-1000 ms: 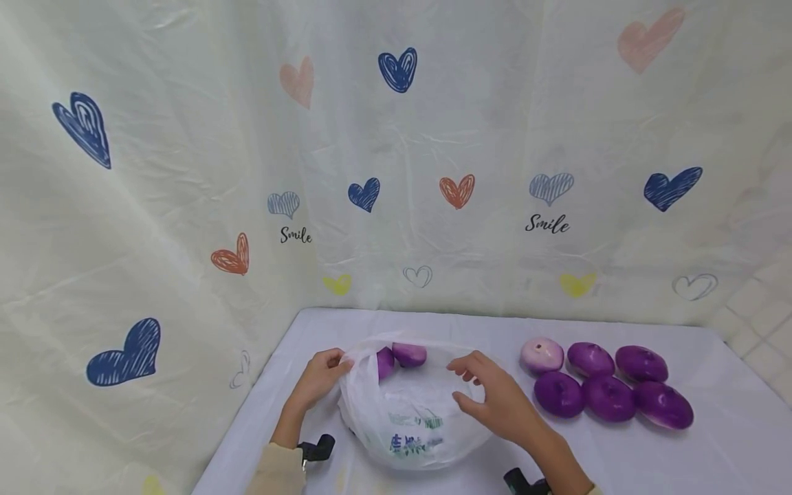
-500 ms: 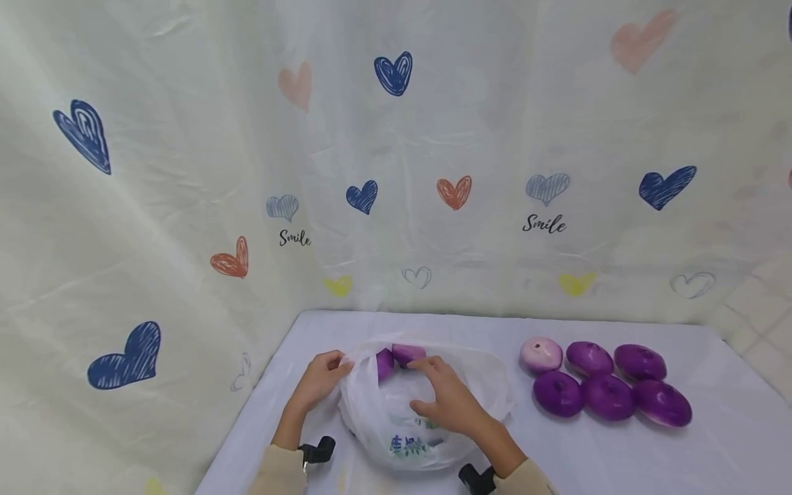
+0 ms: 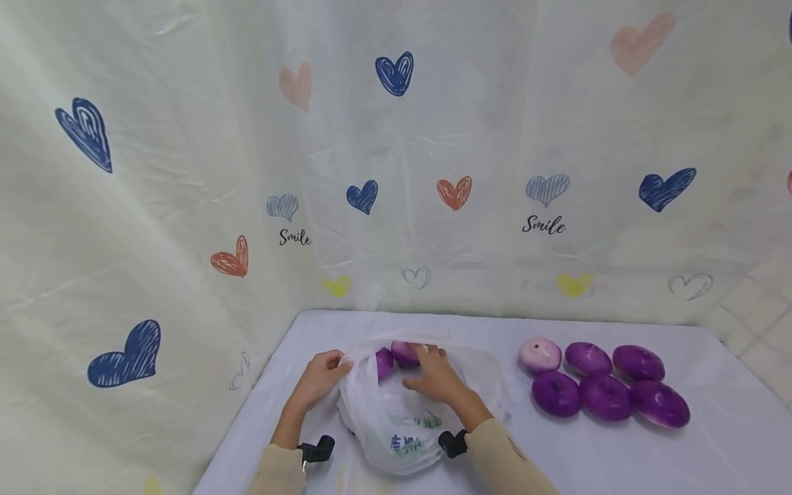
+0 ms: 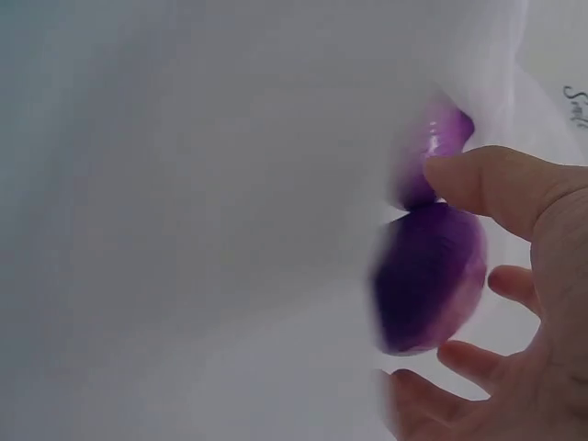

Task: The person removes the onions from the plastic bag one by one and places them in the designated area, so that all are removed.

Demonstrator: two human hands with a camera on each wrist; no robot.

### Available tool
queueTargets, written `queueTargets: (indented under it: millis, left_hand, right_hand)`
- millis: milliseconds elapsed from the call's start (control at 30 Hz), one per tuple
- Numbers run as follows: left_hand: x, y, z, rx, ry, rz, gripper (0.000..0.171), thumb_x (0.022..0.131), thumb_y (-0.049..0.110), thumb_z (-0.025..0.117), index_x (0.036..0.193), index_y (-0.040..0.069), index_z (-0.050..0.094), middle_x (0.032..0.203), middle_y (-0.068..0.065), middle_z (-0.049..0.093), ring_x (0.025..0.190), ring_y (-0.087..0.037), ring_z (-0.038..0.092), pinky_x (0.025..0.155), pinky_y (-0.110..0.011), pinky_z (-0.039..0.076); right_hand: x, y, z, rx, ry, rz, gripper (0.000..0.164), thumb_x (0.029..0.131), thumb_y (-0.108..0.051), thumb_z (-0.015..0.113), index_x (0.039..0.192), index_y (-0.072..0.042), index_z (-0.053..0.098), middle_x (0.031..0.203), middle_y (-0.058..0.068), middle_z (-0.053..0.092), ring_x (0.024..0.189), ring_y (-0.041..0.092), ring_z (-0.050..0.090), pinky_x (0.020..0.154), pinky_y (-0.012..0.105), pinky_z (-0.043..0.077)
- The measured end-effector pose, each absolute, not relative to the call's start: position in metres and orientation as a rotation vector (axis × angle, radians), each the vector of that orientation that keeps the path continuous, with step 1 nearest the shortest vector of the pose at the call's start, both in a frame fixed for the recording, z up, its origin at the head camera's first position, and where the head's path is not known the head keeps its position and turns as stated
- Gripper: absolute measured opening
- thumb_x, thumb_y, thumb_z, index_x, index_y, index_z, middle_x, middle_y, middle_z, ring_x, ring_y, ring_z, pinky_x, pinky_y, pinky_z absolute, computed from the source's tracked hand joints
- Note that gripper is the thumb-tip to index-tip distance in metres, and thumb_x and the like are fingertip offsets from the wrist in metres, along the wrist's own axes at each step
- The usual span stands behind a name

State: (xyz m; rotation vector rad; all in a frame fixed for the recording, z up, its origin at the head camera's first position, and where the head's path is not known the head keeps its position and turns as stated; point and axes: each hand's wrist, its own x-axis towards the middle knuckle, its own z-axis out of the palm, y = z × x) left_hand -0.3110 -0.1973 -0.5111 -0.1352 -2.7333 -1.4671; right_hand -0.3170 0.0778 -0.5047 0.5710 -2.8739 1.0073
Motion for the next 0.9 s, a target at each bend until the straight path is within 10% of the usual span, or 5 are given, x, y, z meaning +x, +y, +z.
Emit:
queueTargets:
  millis: [900]
  left_hand:
    - [-0.313, -0.198, -0.51, -0.175, -2.717, -1.466, 0.016, 0.099, 0.027, 0.067, 0.096, 0.011, 0.07, 0.089, -0.004, 0.07, 0.078, -0.017, 0.055, 0.068, -0.033, 0.045]
  right_hand:
    - [-0.334, 0.072, -0.522, 0.442, -2.843, 1.115, 0.064, 0.089, -0.013, 0.078, 0.143, 0.002, 0.048, 0.139, 0.026, 0.057, 0.127, 0.042, 0.057, 0.108, 0.059, 0.044]
